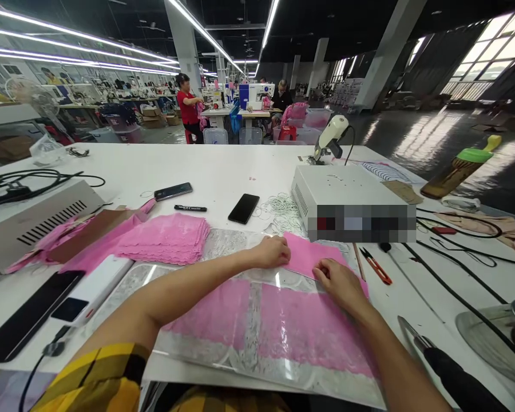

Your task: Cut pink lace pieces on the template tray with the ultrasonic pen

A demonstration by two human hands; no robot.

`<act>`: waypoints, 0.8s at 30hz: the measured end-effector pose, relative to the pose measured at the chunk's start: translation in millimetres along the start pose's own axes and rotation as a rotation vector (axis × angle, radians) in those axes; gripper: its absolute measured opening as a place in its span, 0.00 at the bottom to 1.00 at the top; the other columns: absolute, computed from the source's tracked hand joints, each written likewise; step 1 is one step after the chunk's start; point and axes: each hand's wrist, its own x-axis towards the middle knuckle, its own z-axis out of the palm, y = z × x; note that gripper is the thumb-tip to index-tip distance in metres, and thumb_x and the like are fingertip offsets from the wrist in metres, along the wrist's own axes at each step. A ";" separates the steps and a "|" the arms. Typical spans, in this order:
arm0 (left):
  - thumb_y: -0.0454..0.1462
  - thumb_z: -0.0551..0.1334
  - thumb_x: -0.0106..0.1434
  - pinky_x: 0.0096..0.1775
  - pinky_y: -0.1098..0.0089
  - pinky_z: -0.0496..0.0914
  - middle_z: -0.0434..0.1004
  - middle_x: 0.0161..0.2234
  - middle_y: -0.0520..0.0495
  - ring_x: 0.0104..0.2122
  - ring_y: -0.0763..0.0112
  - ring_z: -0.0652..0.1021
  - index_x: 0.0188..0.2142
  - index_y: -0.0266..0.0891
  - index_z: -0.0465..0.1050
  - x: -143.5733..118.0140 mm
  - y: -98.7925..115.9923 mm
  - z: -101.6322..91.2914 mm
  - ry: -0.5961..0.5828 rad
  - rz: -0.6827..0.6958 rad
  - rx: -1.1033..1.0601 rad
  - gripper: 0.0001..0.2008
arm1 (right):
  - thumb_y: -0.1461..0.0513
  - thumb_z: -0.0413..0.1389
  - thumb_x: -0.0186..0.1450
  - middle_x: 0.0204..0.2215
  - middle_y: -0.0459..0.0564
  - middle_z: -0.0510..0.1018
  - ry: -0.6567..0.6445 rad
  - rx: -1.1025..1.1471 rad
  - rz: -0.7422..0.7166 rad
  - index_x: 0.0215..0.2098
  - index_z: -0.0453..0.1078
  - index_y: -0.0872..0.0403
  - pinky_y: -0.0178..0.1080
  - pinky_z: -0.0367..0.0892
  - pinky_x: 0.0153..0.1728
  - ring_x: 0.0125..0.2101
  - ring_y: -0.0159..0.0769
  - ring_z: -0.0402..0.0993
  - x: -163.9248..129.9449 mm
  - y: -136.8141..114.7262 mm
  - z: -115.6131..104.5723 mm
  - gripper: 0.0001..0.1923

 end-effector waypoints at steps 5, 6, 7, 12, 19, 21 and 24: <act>0.42 0.61 0.69 0.49 0.56 0.73 0.72 0.51 0.42 0.48 0.62 0.76 0.53 0.36 0.69 0.0 -1.1 -6.8 -0.054 0.020 0.008 0.16 | 0.57 0.48 0.61 0.28 0.47 0.76 -0.007 0.015 0.002 0.26 0.68 0.51 0.35 0.54 0.26 0.28 0.34 0.70 -2.2 -0.4 -1.1 0.10; 0.42 0.61 0.69 0.49 0.56 0.73 0.72 0.51 0.42 0.48 0.62 0.76 0.52 0.36 0.70 0.2 -0.7 -7.5 -0.062 0.023 0.012 0.16 | 0.57 0.49 0.61 0.28 0.47 0.76 -0.008 0.019 0.002 0.26 0.68 0.51 0.35 0.54 0.26 0.28 0.34 0.70 -2.4 -0.5 -1.4 0.10; 0.42 0.61 0.69 0.49 0.55 0.73 0.72 0.51 0.42 0.48 0.62 0.76 0.52 0.36 0.70 0.3 -0.3 -7.8 -0.067 0.025 0.018 0.15 | 0.57 0.49 0.61 0.28 0.47 0.76 -0.008 0.022 0.002 0.26 0.68 0.51 0.35 0.55 0.26 0.28 0.34 0.70 -2.5 -0.7 -1.6 0.10; 0.41 0.60 0.69 0.50 0.55 0.72 0.72 0.52 0.42 0.49 0.62 0.75 0.52 0.37 0.70 1.6 2.2 -6.8 -0.077 0.038 0.038 0.15 | 0.56 0.48 0.61 0.28 0.47 0.76 -0.006 0.029 0.006 0.26 0.68 0.51 0.36 0.55 0.26 0.28 0.35 0.69 -2.6 -0.8 -1.9 0.10; 0.42 0.61 0.69 0.49 0.55 0.73 0.72 0.52 0.42 0.48 0.62 0.76 0.53 0.36 0.69 3.3 3.6 -10.5 -0.097 0.039 0.037 0.16 | 0.55 0.48 0.60 0.26 0.47 0.75 0.004 0.061 -0.010 0.26 0.68 0.50 0.36 0.56 0.26 0.27 0.35 0.69 -2.4 1.4 -2.2 0.11; 0.42 0.61 0.69 0.49 0.55 0.73 0.72 0.52 0.42 0.48 0.62 0.76 0.53 0.36 0.69 4.2 2.3 -13.2 -0.112 0.037 0.028 0.16 | 0.55 0.49 0.60 0.26 0.47 0.76 0.011 0.081 -0.017 0.25 0.68 0.50 0.36 0.57 0.26 0.27 0.35 0.69 -2.1 2.9 -2.3 0.12; 0.42 0.61 0.69 0.48 0.56 0.74 0.72 0.52 0.42 0.48 0.62 0.76 0.53 0.36 0.69 6.9 -1.3 -17.5 -0.147 0.040 0.003 0.17 | 0.52 0.48 0.61 0.26 0.48 0.76 0.023 0.121 -0.037 0.25 0.68 0.51 0.37 0.59 0.27 0.27 0.36 0.70 -2.3 5.4 -2.6 0.14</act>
